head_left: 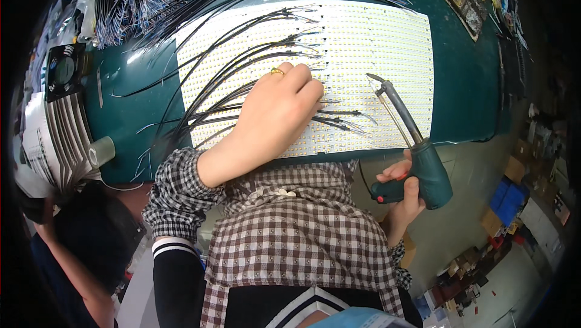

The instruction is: The person uses a soldering iron to attach black wires to a large LED panel. They systematically solder multiple connection points along the edge of the panel, handling the wires and tool with both hands. The task involves precise placement of the soldering tip and wire ends to create electrical connections.

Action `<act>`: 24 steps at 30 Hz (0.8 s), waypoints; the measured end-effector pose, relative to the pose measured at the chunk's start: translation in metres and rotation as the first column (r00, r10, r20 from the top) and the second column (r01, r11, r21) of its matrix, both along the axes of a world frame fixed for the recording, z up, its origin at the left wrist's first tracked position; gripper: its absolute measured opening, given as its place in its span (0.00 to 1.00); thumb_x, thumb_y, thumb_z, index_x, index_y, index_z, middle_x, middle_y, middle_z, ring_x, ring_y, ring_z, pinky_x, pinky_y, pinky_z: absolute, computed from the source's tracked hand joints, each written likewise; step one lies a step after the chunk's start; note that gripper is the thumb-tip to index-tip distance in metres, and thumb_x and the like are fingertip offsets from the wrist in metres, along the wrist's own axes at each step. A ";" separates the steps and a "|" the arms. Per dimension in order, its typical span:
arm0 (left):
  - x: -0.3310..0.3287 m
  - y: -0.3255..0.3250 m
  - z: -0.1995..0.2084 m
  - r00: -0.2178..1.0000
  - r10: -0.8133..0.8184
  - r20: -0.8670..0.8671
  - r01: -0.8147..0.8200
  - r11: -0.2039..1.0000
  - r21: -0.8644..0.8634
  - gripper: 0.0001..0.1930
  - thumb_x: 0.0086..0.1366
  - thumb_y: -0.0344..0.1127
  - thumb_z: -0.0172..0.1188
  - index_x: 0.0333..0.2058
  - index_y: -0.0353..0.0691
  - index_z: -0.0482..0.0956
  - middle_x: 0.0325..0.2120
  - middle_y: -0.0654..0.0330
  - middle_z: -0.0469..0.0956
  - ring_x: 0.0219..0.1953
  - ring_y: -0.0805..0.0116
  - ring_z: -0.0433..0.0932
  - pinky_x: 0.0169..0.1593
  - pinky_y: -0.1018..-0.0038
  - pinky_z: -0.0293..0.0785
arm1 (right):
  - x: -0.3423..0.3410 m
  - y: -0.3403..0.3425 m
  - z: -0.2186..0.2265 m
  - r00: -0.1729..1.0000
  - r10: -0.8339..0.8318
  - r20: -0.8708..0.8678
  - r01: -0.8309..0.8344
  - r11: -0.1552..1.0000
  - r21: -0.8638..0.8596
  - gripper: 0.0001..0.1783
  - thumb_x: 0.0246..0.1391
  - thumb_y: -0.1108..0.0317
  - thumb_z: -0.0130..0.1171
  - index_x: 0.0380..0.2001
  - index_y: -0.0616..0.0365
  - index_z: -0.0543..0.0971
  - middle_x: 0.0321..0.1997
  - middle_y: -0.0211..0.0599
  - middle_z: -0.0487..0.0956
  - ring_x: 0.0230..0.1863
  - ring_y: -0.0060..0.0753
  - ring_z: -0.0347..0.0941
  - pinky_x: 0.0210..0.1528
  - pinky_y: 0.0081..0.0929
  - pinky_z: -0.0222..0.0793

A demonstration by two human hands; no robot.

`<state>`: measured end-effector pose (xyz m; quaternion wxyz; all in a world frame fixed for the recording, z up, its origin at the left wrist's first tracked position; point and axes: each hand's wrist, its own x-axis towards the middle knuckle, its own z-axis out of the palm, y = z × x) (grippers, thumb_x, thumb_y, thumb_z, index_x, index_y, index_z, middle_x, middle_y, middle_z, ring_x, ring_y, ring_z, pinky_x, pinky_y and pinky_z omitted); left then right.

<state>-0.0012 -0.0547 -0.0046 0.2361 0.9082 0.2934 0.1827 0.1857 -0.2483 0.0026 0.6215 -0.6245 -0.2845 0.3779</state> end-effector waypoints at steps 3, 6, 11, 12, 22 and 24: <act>-0.002 0.001 -0.006 0.999 -0.010 -0.039 0.012 0.998 0.058 0.07 0.52 0.29 0.61 0.28 0.40 0.72 0.27 0.59 0.69 0.30 0.60 0.70 0.31 0.68 0.67 | 0.002 -0.001 -0.001 1.000 0.019 0.006 -0.019 1.000 0.020 0.30 0.59 0.59 0.51 0.51 0.81 0.63 0.30 0.44 0.73 0.30 0.34 0.74 0.30 0.27 0.78; -0.005 -0.013 -0.007 0.993 0.006 -0.122 0.014 0.986 0.164 0.07 0.52 0.29 0.61 0.29 0.39 0.72 0.27 0.59 0.69 0.30 0.59 0.70 0.31 0.68 0.67 | 0.003 -0.003 -0.003 0.999 0.035 0.016 -0.035 0.999 0.029 0.30 0.59 0.59 0.50 0.52 0.80 0.63 0.30 0.44 0.74 0.30 0.34 0.74 0.31 0.28 0.78; -0.006 -0.009 -0.013 1.000 0.015 -0.006 -0.014 0.994 0.110 0.08 0.52 0.29 0.61 0.30 0.40 0.71 0.28 0.59 0.69 0.29 0.60 0.70 0.31 0.69 0.67 | 0.005 -0.006 -0.005 0.998 0.062 0.019 -0.063 0.998 0.032 0.30 0.59 0.59 0.50 0.52 0.80 0.63 0.32 0.45 0.74 0.31 0.35 0.74 0.31 0.27 0.77; -0.006 -0.008 -0.013 1.000 -0.003 -0.022 0.005 0.994 0.110 0.08 0.52 0.29 0.61 0.30 0.40 0.71 0.28 0.59 0.69 0.29 0.61 0.70 0.31 0.69 0.67 | 0.005 -0.007 -0.006 0.998 0.061 0.017 -0.062 0.997 0.036 0.30 0.59 0.59 0.50 0.52 0.80 0.63 0.32 0.45 0.74 0.31 0.35 0.74 0.31 0.27 0.77; -0.018 -0.017 -0.002 0.999 0.019 0.041 -0.019 1.000 0.011 0.07 0.54 0.28 0.60 0.30 0.39 0.70 0.28 0.57 0.70 0.29 0.59 0.71 0.29 0.68 0.67 | 0.001 -0.005 -0.002 0.999 -0.031 -0.034 0.033 0.999 0.036 0.33 0.54 0.57 0.58 0.50 0.79 0.66 0.32 0.45 0.76 0.31 0.34 0.76 0.34 0.27 0.77; -0.018 -0.015 -0.002 0.996 0.092 -0.016 -0.092 0.996 0.009 0.07 0.54 0.27 0.59 0.30 0.38 0.70 0.28 0.57 0.70 0.31 0.57 0.71 0.32 0.67 0.67 | 0.001 -0.006 -0.001 0.999 -0.016 -0.027 0.017 1.000 0.025 0.33 0.54 0.57 0.58 0.50 0.79 0.66 0.32 0.45 0.76 0.32 0.35 0.76 0.34 0.28 0.77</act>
